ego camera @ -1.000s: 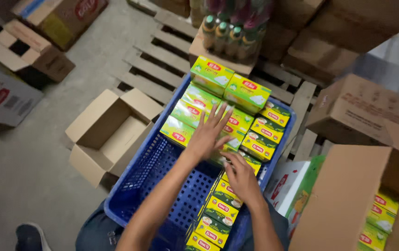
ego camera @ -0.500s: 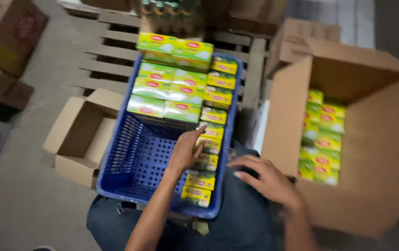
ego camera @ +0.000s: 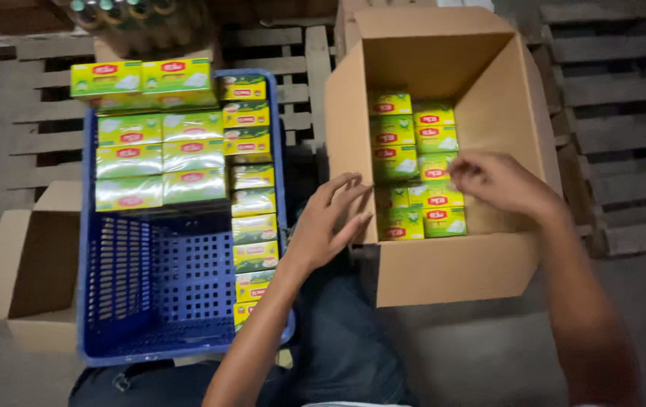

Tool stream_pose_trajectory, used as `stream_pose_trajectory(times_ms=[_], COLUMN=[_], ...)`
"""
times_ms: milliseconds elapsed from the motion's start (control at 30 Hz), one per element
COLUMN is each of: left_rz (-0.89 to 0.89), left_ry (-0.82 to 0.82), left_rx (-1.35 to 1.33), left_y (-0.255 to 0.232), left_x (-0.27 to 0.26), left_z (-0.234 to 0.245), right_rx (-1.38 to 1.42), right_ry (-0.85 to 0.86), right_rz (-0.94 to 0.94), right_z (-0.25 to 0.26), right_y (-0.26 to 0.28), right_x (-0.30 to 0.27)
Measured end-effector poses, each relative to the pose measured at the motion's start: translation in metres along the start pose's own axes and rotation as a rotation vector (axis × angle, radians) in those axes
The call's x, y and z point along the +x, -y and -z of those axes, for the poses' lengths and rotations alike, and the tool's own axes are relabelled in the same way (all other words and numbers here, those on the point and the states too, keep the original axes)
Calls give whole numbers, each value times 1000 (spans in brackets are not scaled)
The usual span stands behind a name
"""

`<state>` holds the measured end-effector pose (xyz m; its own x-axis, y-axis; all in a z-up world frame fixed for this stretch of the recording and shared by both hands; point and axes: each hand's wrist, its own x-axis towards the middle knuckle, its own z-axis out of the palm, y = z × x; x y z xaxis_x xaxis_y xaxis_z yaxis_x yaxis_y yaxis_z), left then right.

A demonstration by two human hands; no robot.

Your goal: The person transfers small yellow and green boxes from a cardboard box into a blue plastic basket, arranging them in neat rows. The person continues moving boxes one by one and stacking them until the basket is nearly full.

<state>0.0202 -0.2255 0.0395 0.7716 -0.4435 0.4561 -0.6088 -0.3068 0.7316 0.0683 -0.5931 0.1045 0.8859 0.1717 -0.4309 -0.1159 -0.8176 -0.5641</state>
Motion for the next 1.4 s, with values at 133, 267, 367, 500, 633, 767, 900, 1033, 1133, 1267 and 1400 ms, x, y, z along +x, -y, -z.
stream_pose_trajectory(times_ms=[133, 267, 367, 500, 633, 767, 900, 1033, 1133, 1267, 1400], left_rz=[76, 144, 179, 181, 176, 185, 173, 171, 172, 180, 187], left_ry=[-16, -9, -6, -7, 4, -9, -1, -15, -21, -30, -27], left_rx=[-80, -167, -248, -252, -242, -244, -234, -218, -225, -238, -251], left_y=[6, 9, 18, 23, 22, 22, 29, 26, 25, 28, 29], left_x=[9, 9, 3, -1, -1, -1, -5, -4, -3, -3, -5], left_z=[-23, -25, -33, -39, -40, -40, -42, -41, -42, -44, -44], right_rx=[-291, -516, -565, -603, -629, -614, -419, -374, -425, -430, -396], right_ry=[-129, -63, -24, 61, -10, -38, 2, -19, -29, 19, 86], right_rz=[197, 215, 242, 245, 281, 304, 317, 319, 270, 219, 188], right_z=[-21, -51, -71, -78, -97, -101, -85, -93, -104, -93, -86], right_y=[-68, -98, -99, -63, -82, -81, -52, -56, -73, -56, -49], right_x=[84, 140, 165, 155, 165, 167, 148, 150, 161, 147, 143])
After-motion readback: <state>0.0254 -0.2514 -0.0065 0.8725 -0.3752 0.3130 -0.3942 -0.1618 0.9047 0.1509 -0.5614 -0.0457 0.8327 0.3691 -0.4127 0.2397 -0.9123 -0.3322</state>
